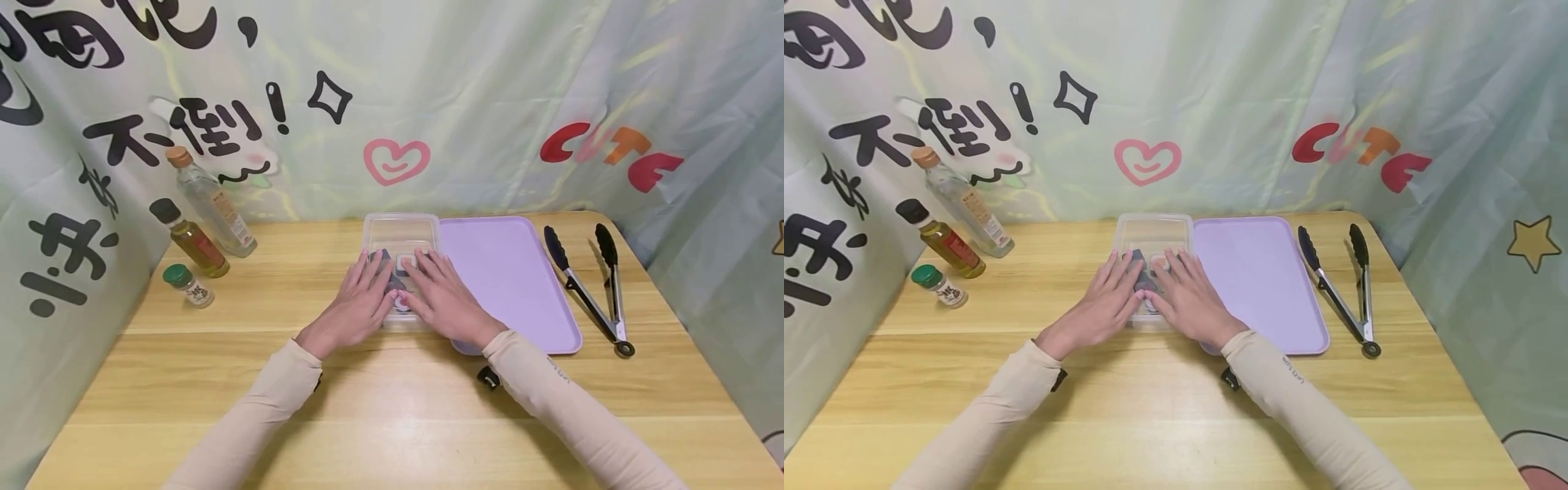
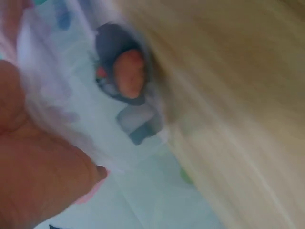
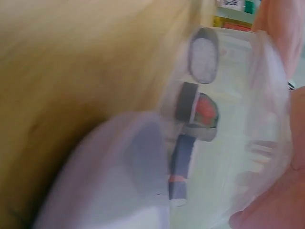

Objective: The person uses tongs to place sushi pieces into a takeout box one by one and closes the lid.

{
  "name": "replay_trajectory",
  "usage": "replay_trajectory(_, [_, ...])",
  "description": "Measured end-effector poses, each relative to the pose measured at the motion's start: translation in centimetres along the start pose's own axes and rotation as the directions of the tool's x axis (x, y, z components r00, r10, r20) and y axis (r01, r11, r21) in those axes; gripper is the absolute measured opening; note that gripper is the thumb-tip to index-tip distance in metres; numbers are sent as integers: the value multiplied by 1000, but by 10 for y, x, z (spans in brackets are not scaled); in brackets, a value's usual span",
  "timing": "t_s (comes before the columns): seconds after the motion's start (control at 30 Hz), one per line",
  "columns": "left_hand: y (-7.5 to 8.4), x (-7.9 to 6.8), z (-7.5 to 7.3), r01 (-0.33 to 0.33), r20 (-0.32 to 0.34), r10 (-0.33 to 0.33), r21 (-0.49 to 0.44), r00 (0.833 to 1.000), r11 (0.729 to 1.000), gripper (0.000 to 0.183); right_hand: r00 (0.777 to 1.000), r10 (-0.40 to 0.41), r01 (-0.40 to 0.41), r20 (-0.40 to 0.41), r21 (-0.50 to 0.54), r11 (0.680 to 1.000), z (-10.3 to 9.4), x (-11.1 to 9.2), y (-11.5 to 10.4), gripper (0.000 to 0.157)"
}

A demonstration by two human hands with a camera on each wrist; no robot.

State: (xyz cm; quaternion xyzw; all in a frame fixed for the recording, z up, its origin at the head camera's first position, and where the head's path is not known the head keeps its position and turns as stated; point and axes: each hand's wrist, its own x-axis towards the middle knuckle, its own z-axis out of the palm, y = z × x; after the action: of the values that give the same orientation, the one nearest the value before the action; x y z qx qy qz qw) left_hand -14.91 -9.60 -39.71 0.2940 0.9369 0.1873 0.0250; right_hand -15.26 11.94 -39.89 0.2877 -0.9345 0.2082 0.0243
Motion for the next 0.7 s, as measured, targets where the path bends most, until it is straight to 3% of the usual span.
replay_trajectory(0.17, [2, 6, -19, 23, 35, -23, 8, 999, 1000, 64, 999, 49, -51, 20, 133, 990, -16, 8, 4, 66])
replay_trajectory(0.33, [-7, 36, -35, 69, -15, -68, 31, 998, 997, 62, 997, 78, -80, 26, 88, 993, -27, 34, 20, 71])
replay_trajectory(0.53, [-23, 72, -26, 133, 28, -134, 30, 991, 991, 67, 991, 97, -95, 87, -36, 995, -23, 60, 43, 81])
replay_trajectory(0.7, [-31, 80, -15, 151, 24, -154, 97, 988, 984, 69, 988, 109, -104, 110, -51, 993, -18, 66, 49, 83])
